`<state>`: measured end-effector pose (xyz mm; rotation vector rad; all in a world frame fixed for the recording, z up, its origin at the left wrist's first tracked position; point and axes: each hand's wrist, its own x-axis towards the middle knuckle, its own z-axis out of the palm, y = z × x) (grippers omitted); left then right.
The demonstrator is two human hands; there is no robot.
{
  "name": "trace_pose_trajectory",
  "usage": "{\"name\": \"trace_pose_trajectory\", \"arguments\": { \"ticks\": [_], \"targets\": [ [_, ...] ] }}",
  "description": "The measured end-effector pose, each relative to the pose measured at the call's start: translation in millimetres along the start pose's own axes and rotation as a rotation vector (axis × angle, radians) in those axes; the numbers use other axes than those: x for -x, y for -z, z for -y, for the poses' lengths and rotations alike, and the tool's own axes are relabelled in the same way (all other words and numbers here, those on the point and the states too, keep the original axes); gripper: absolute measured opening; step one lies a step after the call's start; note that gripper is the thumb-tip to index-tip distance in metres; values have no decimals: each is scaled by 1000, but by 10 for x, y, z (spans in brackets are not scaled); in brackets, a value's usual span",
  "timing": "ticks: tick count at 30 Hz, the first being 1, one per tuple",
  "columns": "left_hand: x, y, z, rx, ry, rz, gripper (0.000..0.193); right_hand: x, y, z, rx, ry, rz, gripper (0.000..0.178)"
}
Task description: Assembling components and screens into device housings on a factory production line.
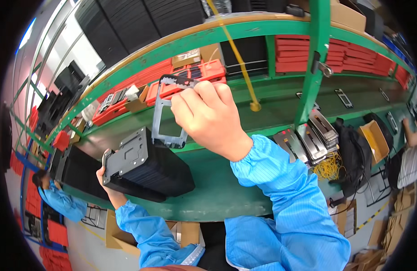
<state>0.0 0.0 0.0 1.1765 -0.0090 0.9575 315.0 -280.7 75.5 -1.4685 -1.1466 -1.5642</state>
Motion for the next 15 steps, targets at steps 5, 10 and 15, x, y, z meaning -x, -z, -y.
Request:
{"name": "trace_pose_trajectory", "arguments": {
  "ticks": [5,10,15],
  "targets": [
    [408,-248,235,41,87,-200,71,74,618,-132,-2,67,93,25],
    [422,-306,226,60,77,-204,70,-42,839,-175,-45,94,163,25],
    [440,-289,213,37,66,-138,68,-80,857,-188,-74,111,199,27]
  ]
}}
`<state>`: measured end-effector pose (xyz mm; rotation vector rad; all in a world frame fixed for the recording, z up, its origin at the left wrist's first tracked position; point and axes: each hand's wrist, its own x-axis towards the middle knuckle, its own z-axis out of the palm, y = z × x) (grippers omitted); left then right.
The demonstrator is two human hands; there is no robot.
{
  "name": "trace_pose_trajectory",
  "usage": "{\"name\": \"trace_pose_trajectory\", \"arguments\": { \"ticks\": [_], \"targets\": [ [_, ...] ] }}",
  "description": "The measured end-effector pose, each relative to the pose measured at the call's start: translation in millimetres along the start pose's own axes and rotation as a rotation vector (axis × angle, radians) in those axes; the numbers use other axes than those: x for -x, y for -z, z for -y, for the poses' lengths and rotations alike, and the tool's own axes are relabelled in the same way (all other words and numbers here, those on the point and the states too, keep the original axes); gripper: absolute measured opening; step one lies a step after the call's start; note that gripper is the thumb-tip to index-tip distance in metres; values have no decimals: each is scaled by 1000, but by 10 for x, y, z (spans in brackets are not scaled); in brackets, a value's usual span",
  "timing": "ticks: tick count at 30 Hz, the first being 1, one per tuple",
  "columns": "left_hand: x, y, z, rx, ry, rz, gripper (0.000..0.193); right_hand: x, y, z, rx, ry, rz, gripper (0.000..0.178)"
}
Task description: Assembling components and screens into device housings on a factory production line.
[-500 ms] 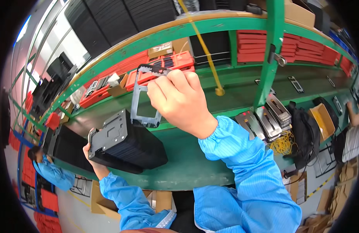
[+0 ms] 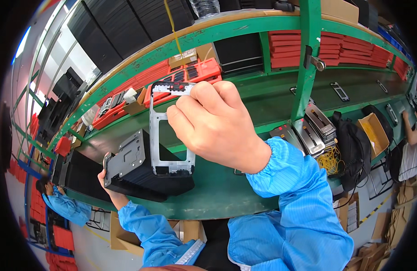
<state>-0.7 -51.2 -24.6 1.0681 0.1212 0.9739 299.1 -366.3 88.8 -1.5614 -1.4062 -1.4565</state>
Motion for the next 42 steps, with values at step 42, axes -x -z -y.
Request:
{"name": "trace_pose_trajectory", "arguments": {
  "ticks": [42],
  "targets": [
    [693,-557,-421,-981,-290,-133,100,-819,-1252,1513,-506,-75,823,23]
  ]
}}
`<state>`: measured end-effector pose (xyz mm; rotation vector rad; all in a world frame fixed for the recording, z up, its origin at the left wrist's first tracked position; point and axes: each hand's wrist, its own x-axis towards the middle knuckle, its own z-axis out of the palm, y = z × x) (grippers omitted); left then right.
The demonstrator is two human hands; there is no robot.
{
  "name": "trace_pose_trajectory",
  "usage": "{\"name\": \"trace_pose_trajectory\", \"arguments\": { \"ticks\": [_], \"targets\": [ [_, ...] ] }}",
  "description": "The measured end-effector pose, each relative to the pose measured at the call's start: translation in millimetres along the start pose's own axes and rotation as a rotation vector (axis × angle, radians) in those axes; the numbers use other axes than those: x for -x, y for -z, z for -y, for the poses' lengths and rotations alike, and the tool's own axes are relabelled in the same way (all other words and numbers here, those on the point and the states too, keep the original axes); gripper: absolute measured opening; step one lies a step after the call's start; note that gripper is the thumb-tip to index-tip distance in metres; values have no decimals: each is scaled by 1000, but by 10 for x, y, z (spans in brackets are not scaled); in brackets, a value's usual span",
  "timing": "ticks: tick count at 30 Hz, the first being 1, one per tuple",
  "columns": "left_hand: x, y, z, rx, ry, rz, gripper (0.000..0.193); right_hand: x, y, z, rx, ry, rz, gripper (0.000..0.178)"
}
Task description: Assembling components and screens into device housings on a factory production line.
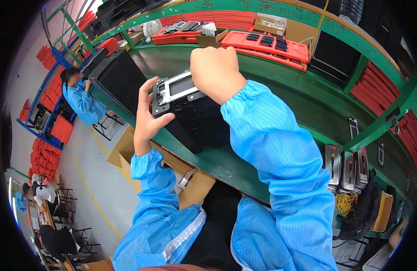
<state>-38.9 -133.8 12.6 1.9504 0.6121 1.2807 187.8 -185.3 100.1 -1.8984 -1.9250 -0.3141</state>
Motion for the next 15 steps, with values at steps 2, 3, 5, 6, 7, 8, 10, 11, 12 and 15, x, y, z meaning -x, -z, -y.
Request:
{"name": "trace_pose_trajectory", "arguments": {
  "ticks": [2,3,5,6,7,8,10,11,12,15],
  "targets": [
    [-28,49,10,-66,71,75,98,-18,62,21,6,21,29,24],
    [-46,73,5,-66,71,73,98,-29,87,43,7,39,59,24],
    [-83,110,-21,-246,-38,114,88,-38,136,72,8,58,91,25],
    [-98,125,-33,-337,-92,135,83,-33,160,83,35,90,109,25],
    [-105,138,-44,-336,-90,133,83,-31,181,92,61,121,128,25],
    [-109,135,-65,-315,-72,133,80,-31,202,81,88,149,146,26],
    [-103,131,-94,-275,-34,132,73,-68,223,97,121,148,180,32],
    [-96,137,-99,-275,-30,134,73,-89,222,115,153,149,211,39],
    [-85,151,-104,-301,-27,138,73,-104,209,117,185,151,242,46],
    [-136,157,-127,-339,-44,167,71,-196,75,-273,128,51,133,70]
  ]
}}
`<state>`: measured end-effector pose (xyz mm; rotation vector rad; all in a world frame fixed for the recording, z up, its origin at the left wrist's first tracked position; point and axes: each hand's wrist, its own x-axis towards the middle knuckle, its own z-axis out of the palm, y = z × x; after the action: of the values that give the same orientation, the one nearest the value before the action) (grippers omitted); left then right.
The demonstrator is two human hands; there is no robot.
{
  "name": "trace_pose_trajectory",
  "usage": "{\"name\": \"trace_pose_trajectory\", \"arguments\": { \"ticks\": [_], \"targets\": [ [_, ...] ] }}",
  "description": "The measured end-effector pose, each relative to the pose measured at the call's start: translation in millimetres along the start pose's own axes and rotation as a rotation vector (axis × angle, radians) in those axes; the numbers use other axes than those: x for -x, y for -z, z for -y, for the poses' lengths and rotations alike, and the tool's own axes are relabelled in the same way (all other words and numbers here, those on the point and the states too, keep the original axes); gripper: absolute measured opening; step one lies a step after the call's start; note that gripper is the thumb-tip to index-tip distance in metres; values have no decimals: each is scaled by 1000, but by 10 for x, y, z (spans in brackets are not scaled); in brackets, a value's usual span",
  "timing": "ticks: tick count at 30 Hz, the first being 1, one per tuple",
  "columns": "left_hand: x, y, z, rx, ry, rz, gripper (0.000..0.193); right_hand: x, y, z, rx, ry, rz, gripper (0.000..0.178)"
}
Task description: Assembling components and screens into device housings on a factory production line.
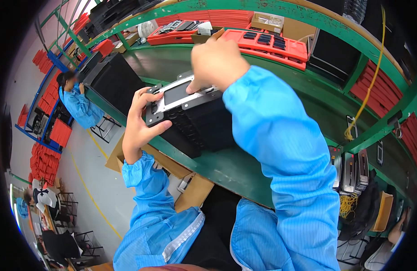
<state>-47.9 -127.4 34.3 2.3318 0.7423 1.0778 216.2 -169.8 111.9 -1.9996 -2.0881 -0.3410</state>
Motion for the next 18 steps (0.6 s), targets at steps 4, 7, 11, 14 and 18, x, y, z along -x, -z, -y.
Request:
{"name": "trace_pose_trajectory", "arguments": {
  "ticks": [4,7,11,14,18],
  "targets": [
    [-45,-120,48,5,-38,54,83,-253,-82,-290,-158,-133,287,106],
    [72,-380,88,458,14,-190,96,-367,-80,-309,-278,-199,585,115],
    [1008,-954,1232,780,270,-169,95,-230,-244,-458,-673,-181,741,104],
    [1485,-1387,1631,746,365,-208,82,58,-933,-573,-1218,-123,505,92],
    [1379,-1686,1292,595,513,-130,64,730,-1775,-281,-1946,-314,7,70]
  ]
}}
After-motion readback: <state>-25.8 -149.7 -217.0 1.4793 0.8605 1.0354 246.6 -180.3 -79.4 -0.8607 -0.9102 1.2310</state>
